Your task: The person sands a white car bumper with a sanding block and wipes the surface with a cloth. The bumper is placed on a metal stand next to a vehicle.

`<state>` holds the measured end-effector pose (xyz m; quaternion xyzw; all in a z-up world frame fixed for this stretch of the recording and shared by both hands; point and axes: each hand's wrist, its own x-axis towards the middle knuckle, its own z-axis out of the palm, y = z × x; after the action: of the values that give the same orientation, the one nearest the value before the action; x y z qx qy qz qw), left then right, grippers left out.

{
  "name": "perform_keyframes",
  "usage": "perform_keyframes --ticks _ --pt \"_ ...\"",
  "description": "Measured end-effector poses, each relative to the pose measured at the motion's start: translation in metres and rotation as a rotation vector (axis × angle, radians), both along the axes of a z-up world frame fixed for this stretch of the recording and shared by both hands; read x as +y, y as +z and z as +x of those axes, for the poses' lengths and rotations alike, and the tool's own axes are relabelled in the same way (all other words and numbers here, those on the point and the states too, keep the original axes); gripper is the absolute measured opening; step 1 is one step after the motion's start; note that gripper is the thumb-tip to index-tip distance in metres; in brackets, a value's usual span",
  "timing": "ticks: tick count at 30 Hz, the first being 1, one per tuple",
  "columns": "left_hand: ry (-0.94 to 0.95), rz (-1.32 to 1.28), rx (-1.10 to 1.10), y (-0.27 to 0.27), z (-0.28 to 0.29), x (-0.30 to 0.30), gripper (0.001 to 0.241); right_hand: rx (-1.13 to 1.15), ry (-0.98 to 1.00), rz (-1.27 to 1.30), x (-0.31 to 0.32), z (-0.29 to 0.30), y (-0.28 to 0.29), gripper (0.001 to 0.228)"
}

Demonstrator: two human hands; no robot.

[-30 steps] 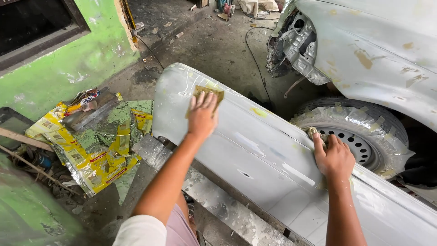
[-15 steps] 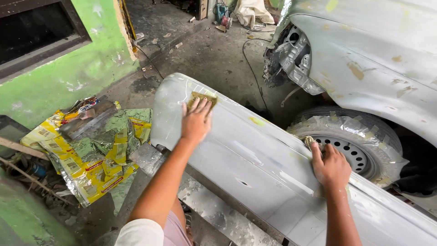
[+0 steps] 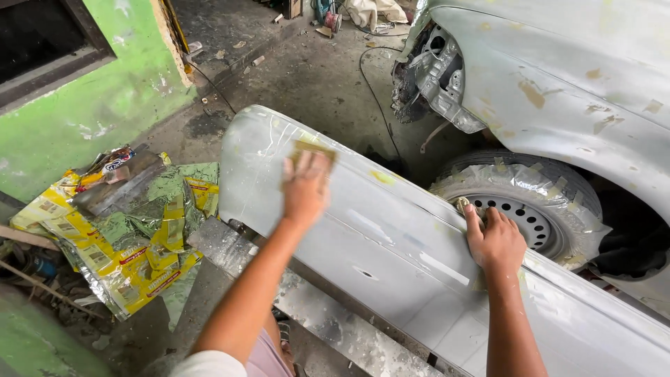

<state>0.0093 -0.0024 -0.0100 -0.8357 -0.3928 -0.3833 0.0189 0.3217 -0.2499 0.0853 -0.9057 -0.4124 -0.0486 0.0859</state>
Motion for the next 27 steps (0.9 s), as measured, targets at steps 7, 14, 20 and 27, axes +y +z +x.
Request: perform_keyframes --ticks 7,14,20,27 --pt "-0.451 -0.182 0.057 -0.006 0.1 -0.137 0.055 0.079 0.014 0.029 -0.009 0.017 -0.012 0.076" --pt "0.102 -0.111 -0.064 0.004 -0.011 -0.019 0.04 0.029 -0.01 0.006 -0.001 0.009 -0.004 0.074" --pt "-0.454 -0.06 -0.073 -0.014 0.122 -0.167 0.045 0.04 0.002 0.019 -0.007 0.02 -0.013 0.076" --pt "0.104 -0.316 0.018 0.005 -0.041 -0.004 0.044 0.063 0.012 0.01 -0.005 0.013 -0.005 0.076"
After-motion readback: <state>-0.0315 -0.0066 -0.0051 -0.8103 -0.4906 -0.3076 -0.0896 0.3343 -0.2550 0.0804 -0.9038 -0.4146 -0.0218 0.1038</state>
